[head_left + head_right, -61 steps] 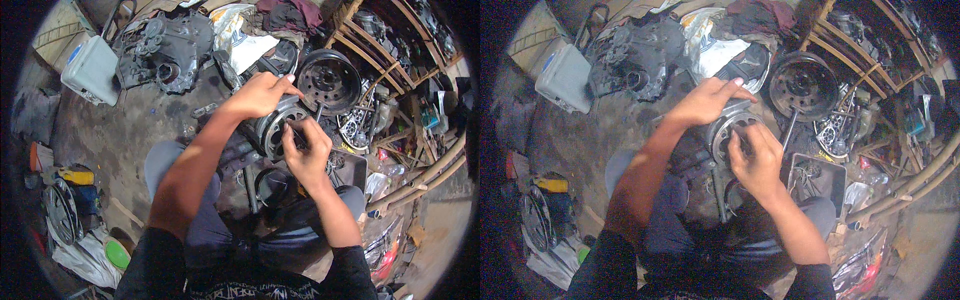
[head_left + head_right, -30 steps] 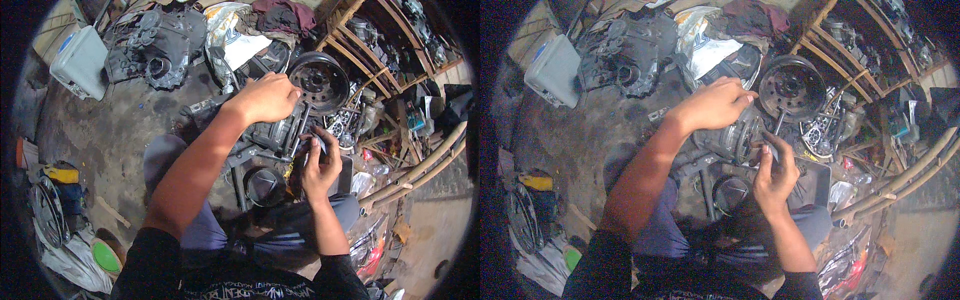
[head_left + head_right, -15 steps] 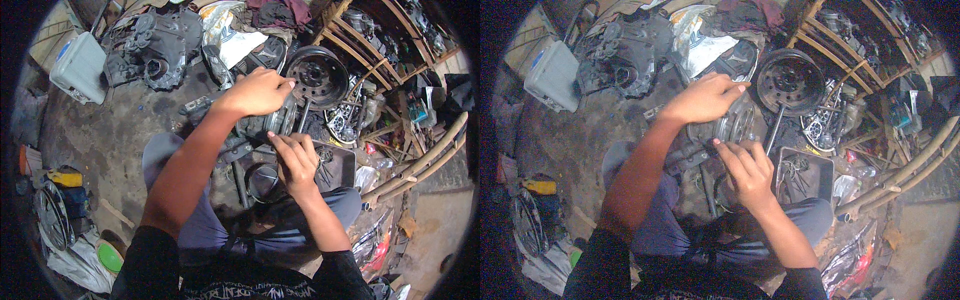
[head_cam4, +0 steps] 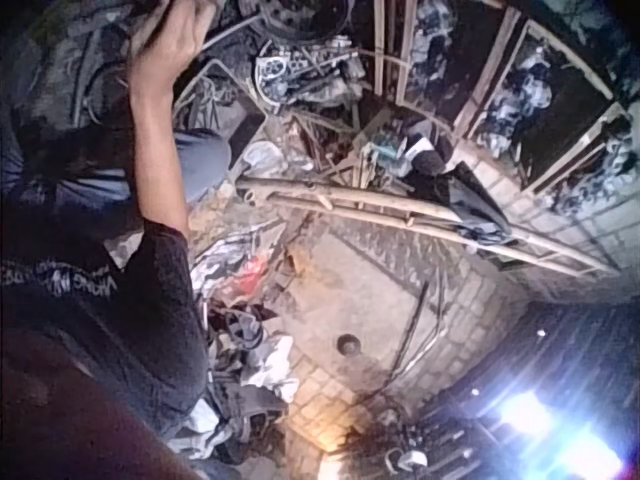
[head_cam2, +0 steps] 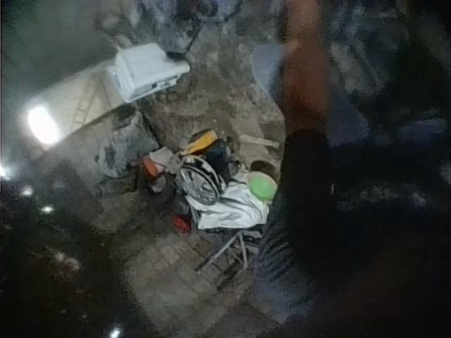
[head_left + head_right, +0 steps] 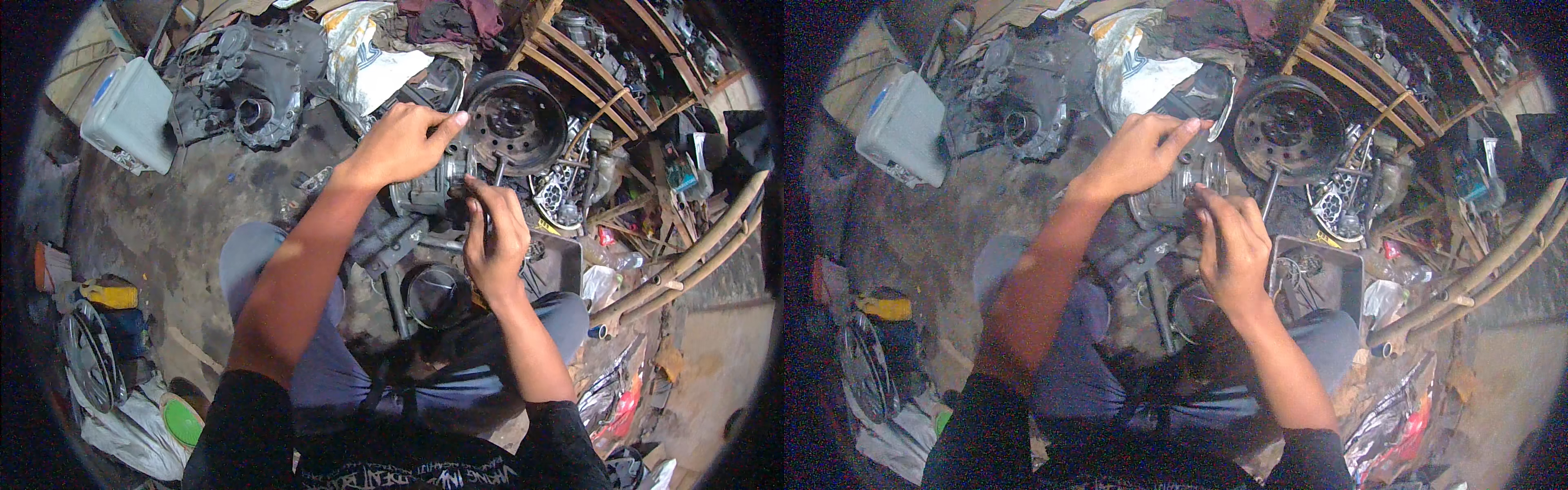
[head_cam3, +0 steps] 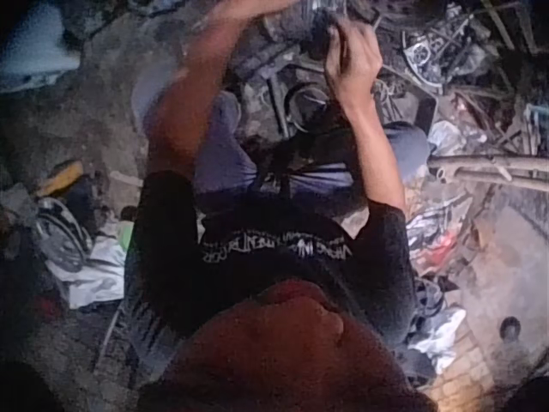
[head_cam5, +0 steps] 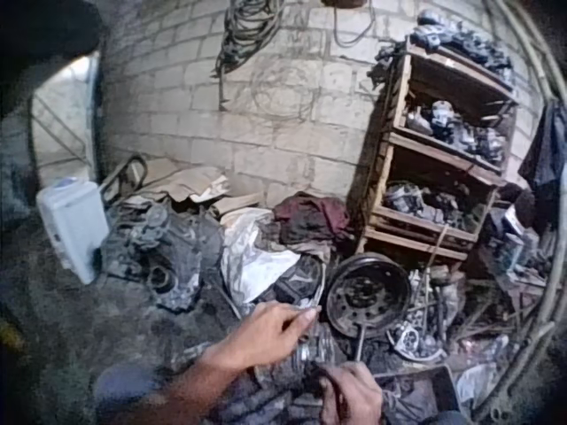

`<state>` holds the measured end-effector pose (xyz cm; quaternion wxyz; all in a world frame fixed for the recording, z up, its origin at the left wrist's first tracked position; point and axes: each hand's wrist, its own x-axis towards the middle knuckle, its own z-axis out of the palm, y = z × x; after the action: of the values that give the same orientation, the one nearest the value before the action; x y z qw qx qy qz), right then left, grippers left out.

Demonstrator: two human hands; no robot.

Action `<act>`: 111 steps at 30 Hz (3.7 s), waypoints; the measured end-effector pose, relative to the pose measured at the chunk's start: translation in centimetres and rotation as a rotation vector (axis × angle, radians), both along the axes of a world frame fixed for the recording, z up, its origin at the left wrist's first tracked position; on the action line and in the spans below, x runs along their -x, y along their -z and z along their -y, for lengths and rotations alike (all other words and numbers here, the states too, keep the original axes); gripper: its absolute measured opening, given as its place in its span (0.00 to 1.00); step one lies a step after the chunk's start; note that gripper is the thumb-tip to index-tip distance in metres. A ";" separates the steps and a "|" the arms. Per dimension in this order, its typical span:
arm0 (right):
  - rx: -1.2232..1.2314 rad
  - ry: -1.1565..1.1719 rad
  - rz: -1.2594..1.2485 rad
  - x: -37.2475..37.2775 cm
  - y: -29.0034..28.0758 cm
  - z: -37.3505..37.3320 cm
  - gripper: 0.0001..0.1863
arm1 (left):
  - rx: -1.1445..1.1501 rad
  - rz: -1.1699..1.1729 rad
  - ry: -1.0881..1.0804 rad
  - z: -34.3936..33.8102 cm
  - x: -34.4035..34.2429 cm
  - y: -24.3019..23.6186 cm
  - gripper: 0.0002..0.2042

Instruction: The person sits on the floor and uses a screwdriver to scrape and clean the surface of a metallic engine component. They rotate the part to access different areas and occasionally use a hammer to tap the component.

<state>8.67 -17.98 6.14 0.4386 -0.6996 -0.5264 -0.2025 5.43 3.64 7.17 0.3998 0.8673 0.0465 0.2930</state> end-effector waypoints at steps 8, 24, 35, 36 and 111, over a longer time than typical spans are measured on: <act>-0.057 0.154 -0.127 -1.0 0.5 0.8 0.11 | -0.019 -0.362 -0.207 1.3 -0.3 -2.0 0.27; -0.031 0.235 0.064 -3.1 -1.7 -1.6 0.17 | 0.031 -0.411 -0.355 2.3 -1.4 -3.3 0.37; 0.114 0.214 0.169 -3.2 -2.4 -2.6 0.12 | 0.021 -0.558 -0.346 2.7 -1.4 -4.2 0.30; 0.149 0.193 0.153 -2.9 -2.4 -2.7 0.15 | 0.015 -0.561 -0.347 2.8 -1.3 -4.4 0.29; 0.206 0.150 -0.344 -0.2 -3.8 0.6 0.06 | -0.097 -0.094 -0.133 4.1 1.0 -1.0 0.21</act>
<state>8.91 -18.56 9.89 0.4318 -0.8022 -0.4083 -0.0571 4.38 -0.46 8.13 0.3343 0.8934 0.1086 0.2798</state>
